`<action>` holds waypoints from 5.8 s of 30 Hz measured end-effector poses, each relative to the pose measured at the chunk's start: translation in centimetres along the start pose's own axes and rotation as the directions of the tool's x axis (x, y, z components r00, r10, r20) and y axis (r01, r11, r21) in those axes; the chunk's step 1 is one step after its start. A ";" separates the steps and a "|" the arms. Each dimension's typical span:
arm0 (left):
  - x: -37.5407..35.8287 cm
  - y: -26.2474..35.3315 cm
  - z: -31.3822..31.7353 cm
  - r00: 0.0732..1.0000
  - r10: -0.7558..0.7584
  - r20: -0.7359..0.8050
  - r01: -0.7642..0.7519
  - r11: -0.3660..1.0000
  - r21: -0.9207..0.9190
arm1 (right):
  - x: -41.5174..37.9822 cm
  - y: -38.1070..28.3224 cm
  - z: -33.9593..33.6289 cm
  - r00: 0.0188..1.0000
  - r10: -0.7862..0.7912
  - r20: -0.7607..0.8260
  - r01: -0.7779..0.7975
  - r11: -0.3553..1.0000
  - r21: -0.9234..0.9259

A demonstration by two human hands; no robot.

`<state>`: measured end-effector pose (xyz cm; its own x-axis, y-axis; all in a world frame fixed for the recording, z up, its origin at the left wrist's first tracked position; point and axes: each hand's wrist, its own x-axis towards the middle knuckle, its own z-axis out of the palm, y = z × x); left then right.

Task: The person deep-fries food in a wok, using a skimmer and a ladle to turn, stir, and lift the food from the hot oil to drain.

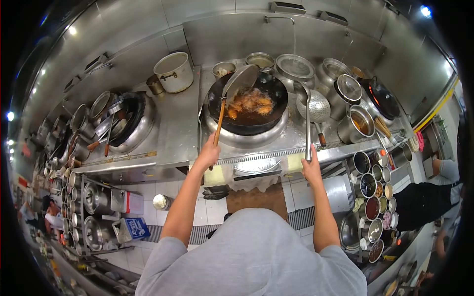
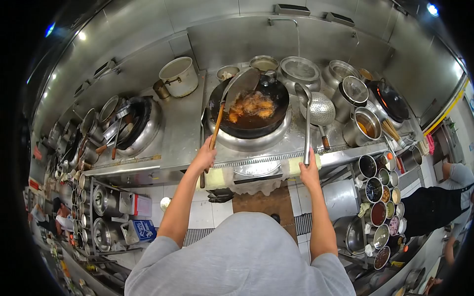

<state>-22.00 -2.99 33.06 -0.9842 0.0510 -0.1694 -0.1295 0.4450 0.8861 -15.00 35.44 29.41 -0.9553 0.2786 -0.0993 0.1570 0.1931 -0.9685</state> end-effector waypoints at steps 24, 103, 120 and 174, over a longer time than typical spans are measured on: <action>-5.6 -1.6 0.9 0.985 -0.102 0.138 0.143 0.934 -0.326 | -4.2 14.4 -1.2 0.972 -0.220 -0.078 0.115 0.744 -0.658; -36.0 -27.4 8.2 0.671 -0.740 -0.049 0.741 0.671 0.031 | 11.2 38.3 3.1 0.639 0.747 0.186 -0.767 0.638 0.071; -33.9 -26.0 8.2 0.725 -0.686 -0.063 0.687 0.727 -0.016 | 11.3 36.9 3.4 0.714 0.685 0.144 -0.691 0.723 -0.008; -34.5 -26.2 8.4 0.703 -0.711 -0.033 0.711 0.703 -0.003 | 11.3 42.6 3.0 0.534 0.802 0.267 -0.838 0.544 0.042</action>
<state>16.39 -8.86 12.08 -0.6037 -0.3102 -0.7344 -0.7911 0.3469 0.5038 -19.90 43.99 -13.72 -0.4515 0.0526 -0.8907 0.8752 -0.1683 -0.4536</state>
